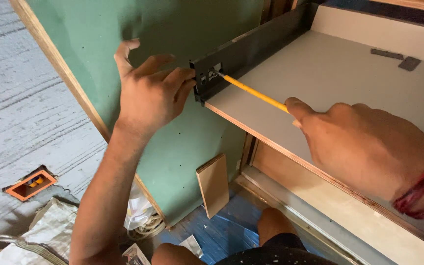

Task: The person uses a screwdriver to tighten screws on a metal bracket attached to the side of a drawer. They work on both the left and right sides of the drawer, securing the hardware in place.

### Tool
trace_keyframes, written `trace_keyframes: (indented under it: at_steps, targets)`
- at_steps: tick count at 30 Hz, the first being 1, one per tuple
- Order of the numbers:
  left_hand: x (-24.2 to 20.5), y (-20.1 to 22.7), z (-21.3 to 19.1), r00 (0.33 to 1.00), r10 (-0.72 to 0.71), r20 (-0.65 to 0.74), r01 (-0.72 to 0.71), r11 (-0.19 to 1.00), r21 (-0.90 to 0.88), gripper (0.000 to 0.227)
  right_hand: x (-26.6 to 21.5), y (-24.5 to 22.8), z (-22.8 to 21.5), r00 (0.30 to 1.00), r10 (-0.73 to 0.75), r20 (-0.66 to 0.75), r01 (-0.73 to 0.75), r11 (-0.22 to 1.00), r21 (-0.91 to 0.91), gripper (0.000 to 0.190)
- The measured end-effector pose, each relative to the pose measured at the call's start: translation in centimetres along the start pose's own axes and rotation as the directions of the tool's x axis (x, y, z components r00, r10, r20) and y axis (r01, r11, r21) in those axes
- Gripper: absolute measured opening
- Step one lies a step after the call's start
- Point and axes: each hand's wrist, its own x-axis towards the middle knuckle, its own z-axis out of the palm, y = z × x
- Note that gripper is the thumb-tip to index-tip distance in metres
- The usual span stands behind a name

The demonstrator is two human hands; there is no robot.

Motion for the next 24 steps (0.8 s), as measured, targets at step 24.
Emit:
trace_keyframes:
  at_steps: [24]
  targets:
    - [0.0,0.0,1.0,0.995,-0.094,0.014,0.095,0.987,-0.129,0.013,5.5,3.9,3.0,0.974,-0.146,-0.176,0.215,0.845,0.489,0.042]
